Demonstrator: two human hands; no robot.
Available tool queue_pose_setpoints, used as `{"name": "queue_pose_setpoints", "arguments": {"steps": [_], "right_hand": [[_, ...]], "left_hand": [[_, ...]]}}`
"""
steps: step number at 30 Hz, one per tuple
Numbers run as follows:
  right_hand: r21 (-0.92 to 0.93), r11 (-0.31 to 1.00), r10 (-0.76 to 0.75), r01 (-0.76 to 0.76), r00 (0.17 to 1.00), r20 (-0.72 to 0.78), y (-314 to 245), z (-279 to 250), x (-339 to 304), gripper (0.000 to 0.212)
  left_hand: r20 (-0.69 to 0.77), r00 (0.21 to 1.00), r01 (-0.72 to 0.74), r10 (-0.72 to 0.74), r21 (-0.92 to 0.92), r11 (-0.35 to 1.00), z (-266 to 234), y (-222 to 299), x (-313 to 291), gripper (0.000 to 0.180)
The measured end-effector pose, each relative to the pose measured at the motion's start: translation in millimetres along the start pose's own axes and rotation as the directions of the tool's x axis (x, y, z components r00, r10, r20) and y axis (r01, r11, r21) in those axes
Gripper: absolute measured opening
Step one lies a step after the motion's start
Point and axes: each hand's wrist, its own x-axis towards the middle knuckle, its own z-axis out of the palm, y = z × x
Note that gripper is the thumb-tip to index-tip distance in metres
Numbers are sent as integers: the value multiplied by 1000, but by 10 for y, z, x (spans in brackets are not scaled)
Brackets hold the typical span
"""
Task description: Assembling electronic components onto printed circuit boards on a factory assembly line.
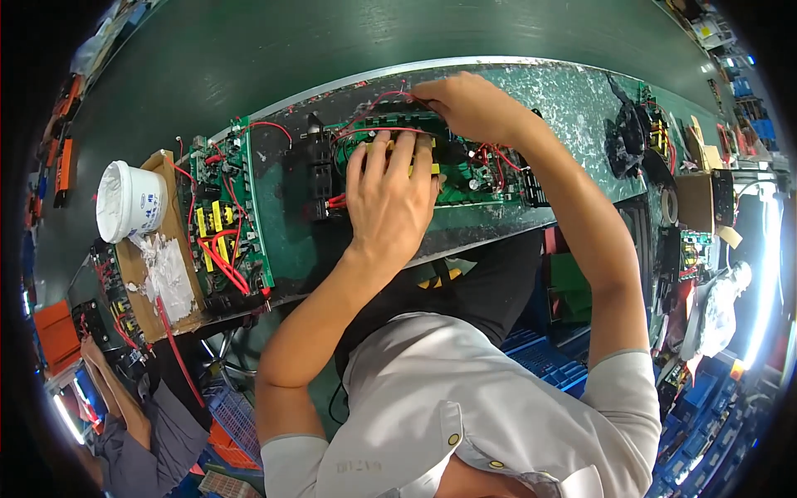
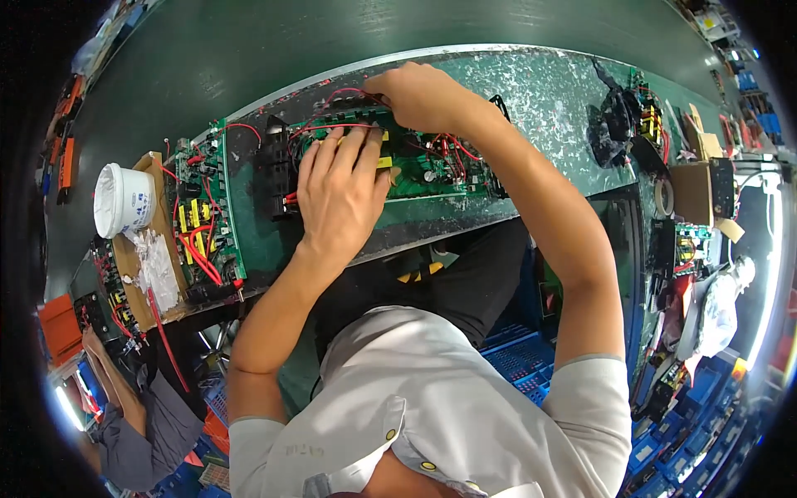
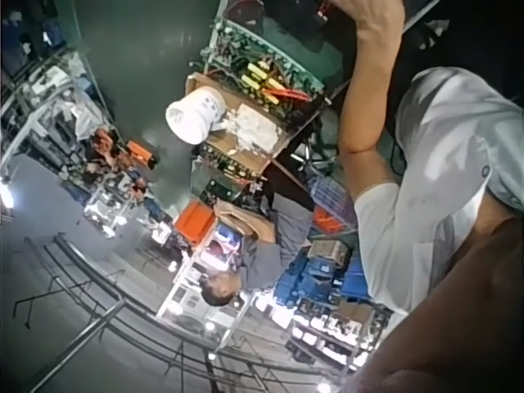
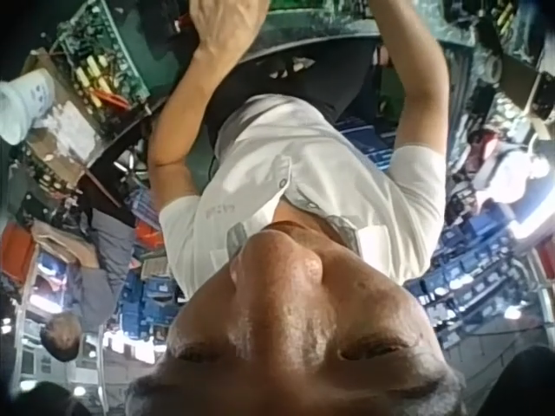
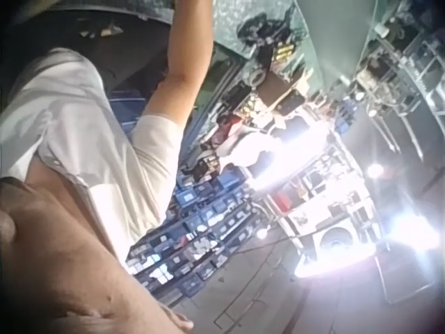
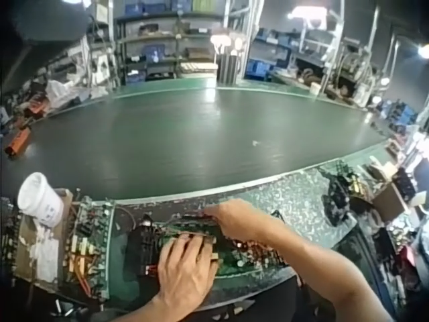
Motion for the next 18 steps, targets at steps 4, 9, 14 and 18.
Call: {"name": "queue_pose_setpoints", "arguments": {"steps": [4,9,14,18], "right_hand": [[-4,1000,-25,25,998,61,-74,36,47,29],[-66,998,-18,22,998,56,-173,72,-47,29],[-105,994,-42,42,999,-1,-197,143,-107,39],[-86,994,-77,72,995,-58,-189,187,-152,38]], "left_hand": [[-19,1000,-14,15,29,999,42,-2,-1,39],[-14,1000,-18,18,41,999,47,1,-5,37],[-8,1000,-12,13,46,999,35,4,-1,35],[-10,1000,-16,17,48,999,51,3,-7,34]]}}
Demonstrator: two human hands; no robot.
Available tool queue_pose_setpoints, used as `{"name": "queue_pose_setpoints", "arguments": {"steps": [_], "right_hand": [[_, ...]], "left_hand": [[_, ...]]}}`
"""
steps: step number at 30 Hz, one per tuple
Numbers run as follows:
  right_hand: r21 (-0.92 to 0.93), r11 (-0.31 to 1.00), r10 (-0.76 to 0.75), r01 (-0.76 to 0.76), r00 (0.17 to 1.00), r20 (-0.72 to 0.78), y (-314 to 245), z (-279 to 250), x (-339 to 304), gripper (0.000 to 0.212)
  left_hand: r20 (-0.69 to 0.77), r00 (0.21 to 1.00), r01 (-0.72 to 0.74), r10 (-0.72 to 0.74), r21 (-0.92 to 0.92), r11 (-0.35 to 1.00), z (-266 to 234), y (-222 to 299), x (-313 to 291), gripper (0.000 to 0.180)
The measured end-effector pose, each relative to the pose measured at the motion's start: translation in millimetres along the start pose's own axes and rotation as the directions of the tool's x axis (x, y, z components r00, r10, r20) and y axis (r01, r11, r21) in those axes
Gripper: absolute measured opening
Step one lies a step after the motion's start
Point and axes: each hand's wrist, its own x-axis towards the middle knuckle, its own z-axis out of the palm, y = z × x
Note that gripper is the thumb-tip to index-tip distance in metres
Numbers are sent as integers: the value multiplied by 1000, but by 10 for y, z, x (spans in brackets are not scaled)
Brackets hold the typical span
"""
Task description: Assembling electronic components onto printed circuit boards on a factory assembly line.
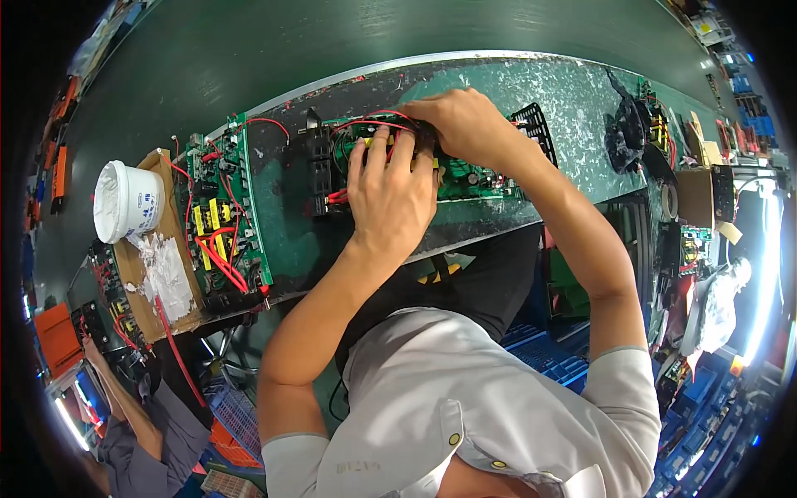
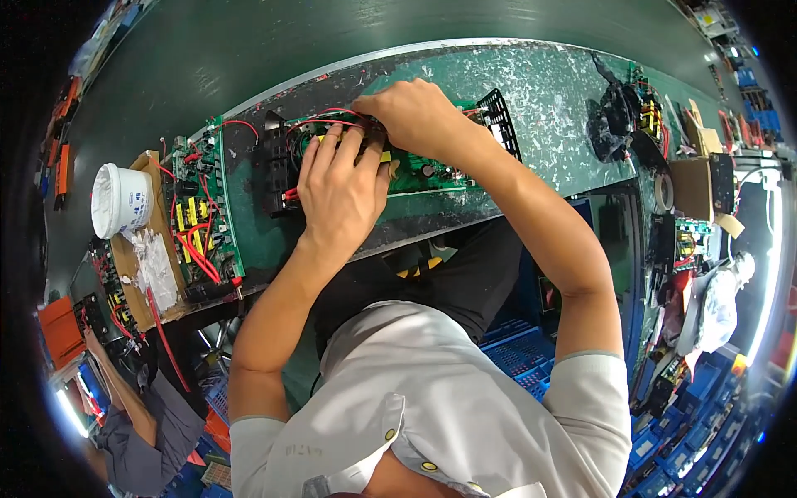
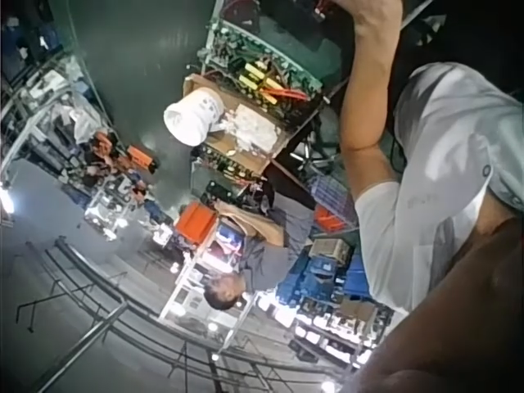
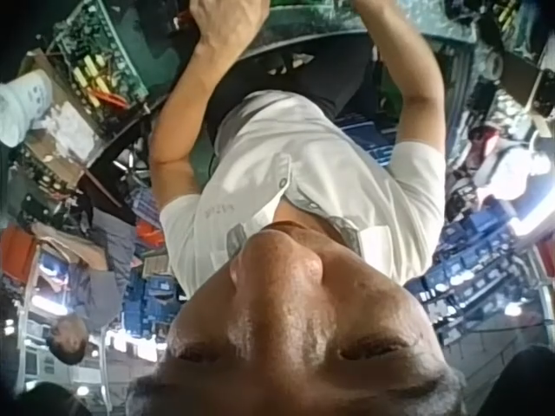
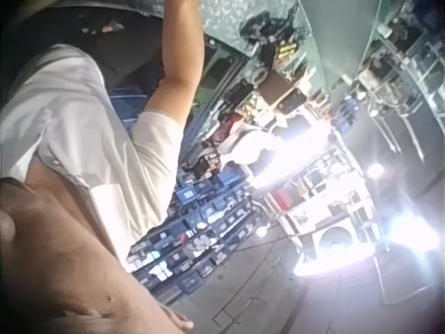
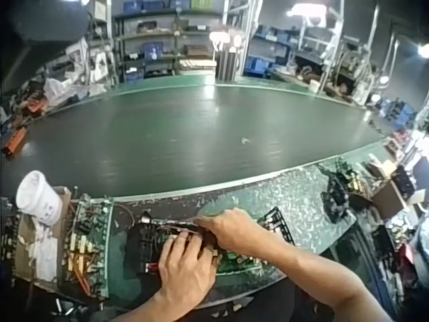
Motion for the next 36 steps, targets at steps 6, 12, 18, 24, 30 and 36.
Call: {"name": "queue_pose_setpoints", "arguments": {"steps": [6,12,18,24,30,36], "right_hand": [[-80,995,59,-55,997,51,-21,-46,25,39],[-34,990,88,-135,794,-601,-59,-691,-205,27],[226,973,-18,52,989,-146,-549,-528,-762,30],[104,993,56,-51,997,-54,-426,-199,-900,27],[-57,995,-97,87,975,-200,-372,-38,-939,21],[-60,988,-152,142,960,-236,-341,34,-925,22]], "left_hand": [[-8,1000,-11,11,-2,1000,-28,-2,7,37],[67,995,101,-78,-487,867,-637,-232,97,31],[-6,984,-159,175,-450,879,-905,-246,182,32],[302,924,-130,236,-331,935,-652,-448,67,20],[132,915,-355,381,-183,917,-545,-543,79,19],[291,920,-140,261,-379,915,-440,-602,21,26]]}}
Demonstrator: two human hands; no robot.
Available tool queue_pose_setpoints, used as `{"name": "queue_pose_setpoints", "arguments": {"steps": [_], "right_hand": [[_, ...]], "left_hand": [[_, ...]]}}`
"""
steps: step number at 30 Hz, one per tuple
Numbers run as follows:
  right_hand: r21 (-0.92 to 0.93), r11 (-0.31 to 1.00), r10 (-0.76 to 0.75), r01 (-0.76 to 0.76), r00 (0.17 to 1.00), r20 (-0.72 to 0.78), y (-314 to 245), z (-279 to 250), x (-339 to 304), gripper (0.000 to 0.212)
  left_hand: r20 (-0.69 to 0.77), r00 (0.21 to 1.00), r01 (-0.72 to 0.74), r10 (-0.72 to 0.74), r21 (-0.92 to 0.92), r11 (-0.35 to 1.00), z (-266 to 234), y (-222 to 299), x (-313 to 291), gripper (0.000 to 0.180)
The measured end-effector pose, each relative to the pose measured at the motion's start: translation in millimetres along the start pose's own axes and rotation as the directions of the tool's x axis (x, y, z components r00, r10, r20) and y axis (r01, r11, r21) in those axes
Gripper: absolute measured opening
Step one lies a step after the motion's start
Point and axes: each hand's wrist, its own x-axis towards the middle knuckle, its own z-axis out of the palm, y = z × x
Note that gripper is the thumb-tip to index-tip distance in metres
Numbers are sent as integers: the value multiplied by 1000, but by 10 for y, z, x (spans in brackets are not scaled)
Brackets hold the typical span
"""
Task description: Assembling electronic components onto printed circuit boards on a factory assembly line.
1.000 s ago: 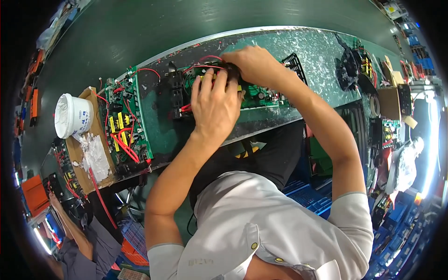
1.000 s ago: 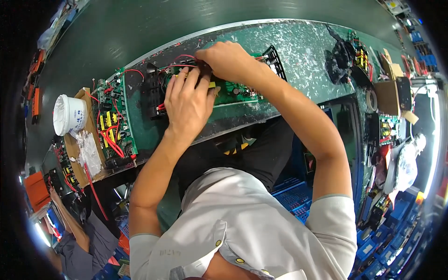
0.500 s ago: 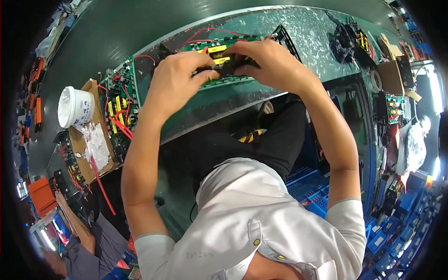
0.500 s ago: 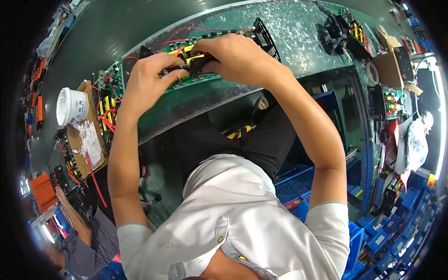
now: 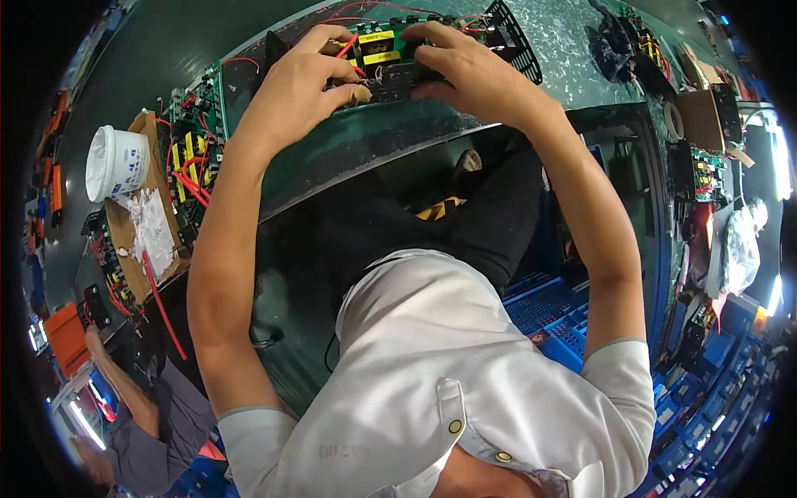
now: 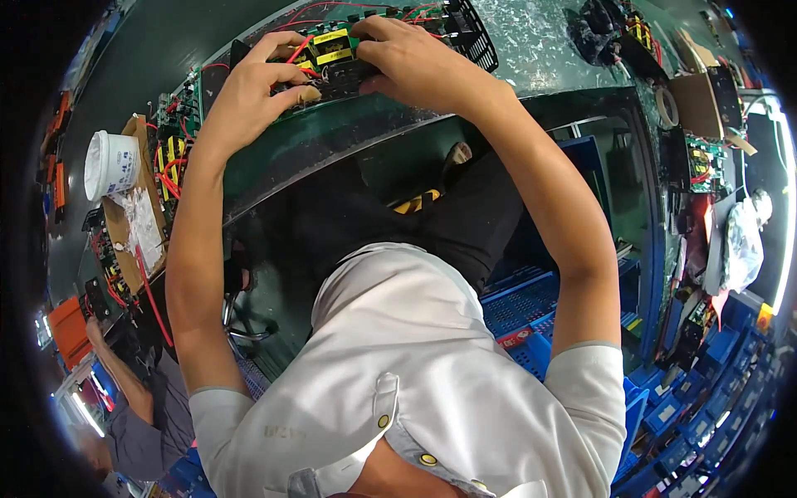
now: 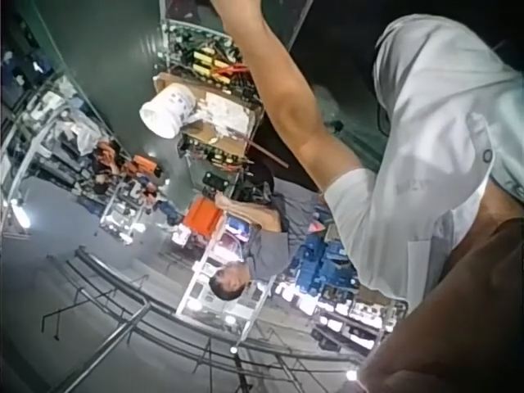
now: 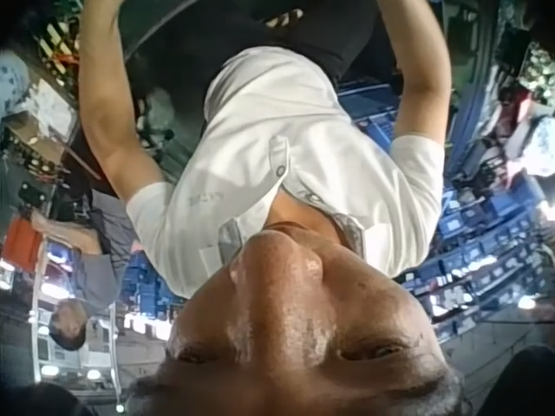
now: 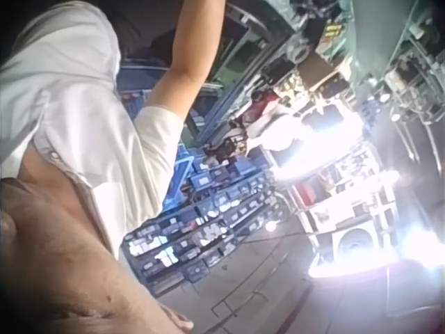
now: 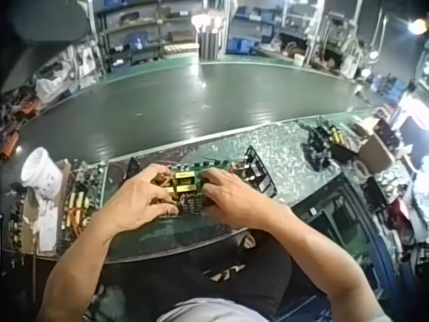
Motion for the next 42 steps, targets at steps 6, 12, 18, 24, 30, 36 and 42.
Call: {"name": "queue_pose_setpoints", "arguments": {"steps": [6,12,18,24,30,36,42], "right_hand": [[51,999,-3,0,998,63,87,49,-37,21],[-14,998,-58,58,997,41,117,101,-64,19],[-27,998,-50,52,997,61,91,85,-39,24],[-10,997,-80,81,996,41,78,-9,30,21],[79,996,34,-44,993,116,36,-115,50,25],[103,994,18,-33,989,146,52,-127,68,25],[106,994,27,-41,991,135,48,-121,95,22]], "left_hand": [[-40,999,18,-15,68,998,53,117,-48,26],[-68,998,-9,17,117,993,79,105,-110,26],[-91,994,-45,57,127,991,91,99,-111,26],[-122,991,-32,49,134,990,108,141,-111,27],[-129,991,-20,38,143,990,109,130,-97,27],[-158,987,7,16,144,989,133,173,-105,25],[-172,984,-17,50,185,983,157,149,-92,22]]}}
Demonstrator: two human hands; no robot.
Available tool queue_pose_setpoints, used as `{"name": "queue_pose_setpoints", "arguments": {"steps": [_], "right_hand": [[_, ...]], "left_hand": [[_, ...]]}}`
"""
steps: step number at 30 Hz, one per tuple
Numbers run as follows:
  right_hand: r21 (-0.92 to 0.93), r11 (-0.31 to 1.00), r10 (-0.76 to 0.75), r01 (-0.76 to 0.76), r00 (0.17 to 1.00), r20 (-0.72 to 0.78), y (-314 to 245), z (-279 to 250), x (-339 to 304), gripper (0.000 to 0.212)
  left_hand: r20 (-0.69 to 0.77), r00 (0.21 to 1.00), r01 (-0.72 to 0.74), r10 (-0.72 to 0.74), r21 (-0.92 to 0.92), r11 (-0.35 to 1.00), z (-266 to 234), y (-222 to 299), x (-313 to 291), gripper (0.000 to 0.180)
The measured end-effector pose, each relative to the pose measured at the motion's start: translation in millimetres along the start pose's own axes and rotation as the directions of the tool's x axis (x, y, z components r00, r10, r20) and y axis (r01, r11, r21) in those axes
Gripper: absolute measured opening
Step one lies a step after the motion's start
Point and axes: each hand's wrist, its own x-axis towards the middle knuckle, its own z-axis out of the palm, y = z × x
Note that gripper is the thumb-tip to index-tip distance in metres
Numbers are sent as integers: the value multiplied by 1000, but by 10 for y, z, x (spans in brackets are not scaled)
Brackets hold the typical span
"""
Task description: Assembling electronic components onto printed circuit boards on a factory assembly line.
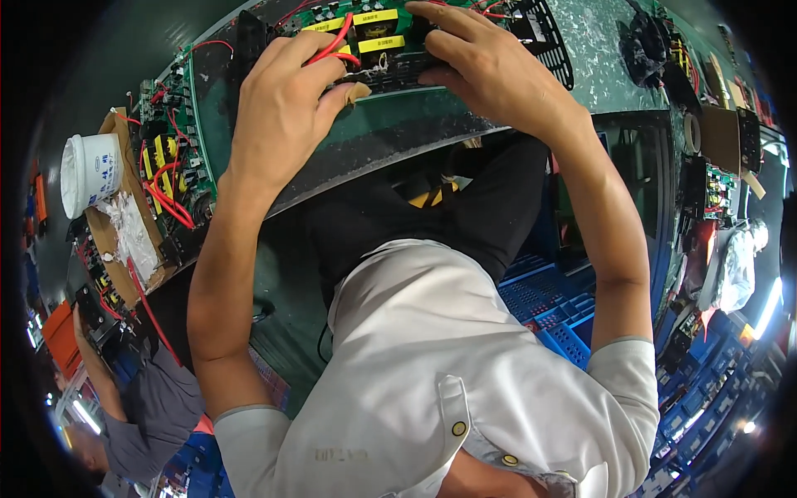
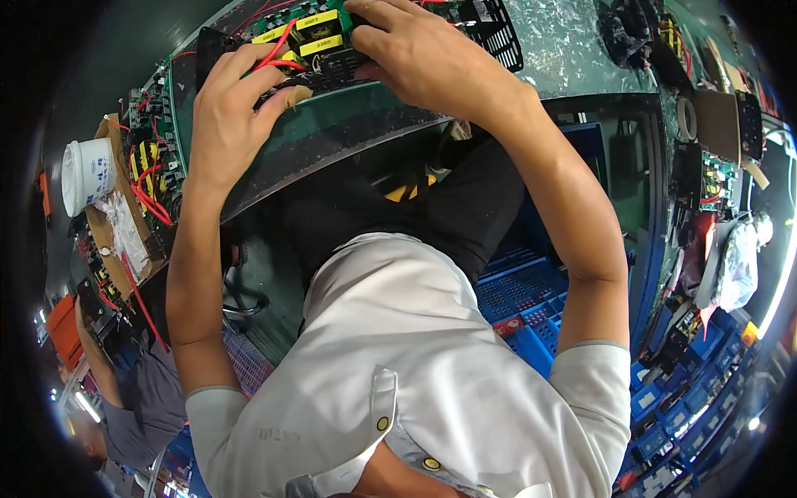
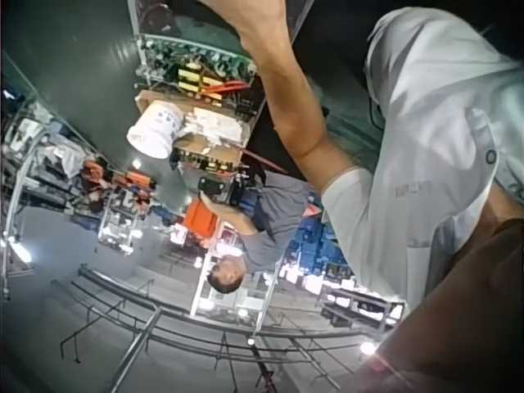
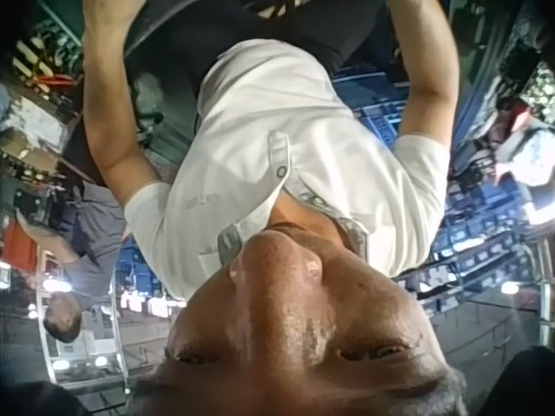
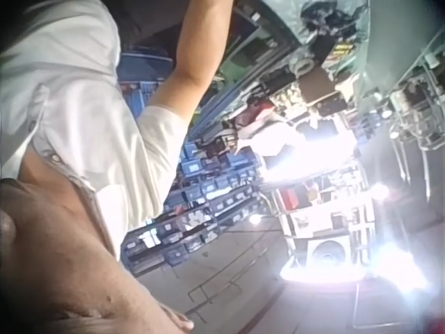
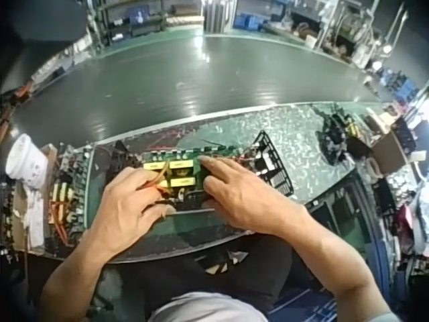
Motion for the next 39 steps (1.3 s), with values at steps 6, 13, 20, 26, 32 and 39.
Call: {"name": "queue_pose_setpoints", "arguments": {"steps": [6,13,20,26,32,39], "right_hand": [[-3,1000,7,-7,1000,-6,10,-1,34,22],[-28,1000,-9,8,1000,-14,30,-14,57,22],[-87,994,-70,58,987,-148,150,210,-27,24],[-64,995,37,-71,902,-429,-1,-277,-184,22],[395,864,502,-313,595,-627,186,-666,-884,18],[505,744,659,-439,608,-443,127,-524,-1131,19]], "left_hand": [[2,1000,19,-19,-9,1000,11,-13,29,19],[-5,1000,21,-21,-5,1000,9,-40,58,17],[100,993,71,-66,-45,996,-82,-69,76,20],[0,922,313,-388,-591,743,-758,-251,122,36],[-72,762,493,-644,-580,648,-663,-346,-355,35],[-104,737,496,-668,-589,638,-462,-238,-395,37]]}}
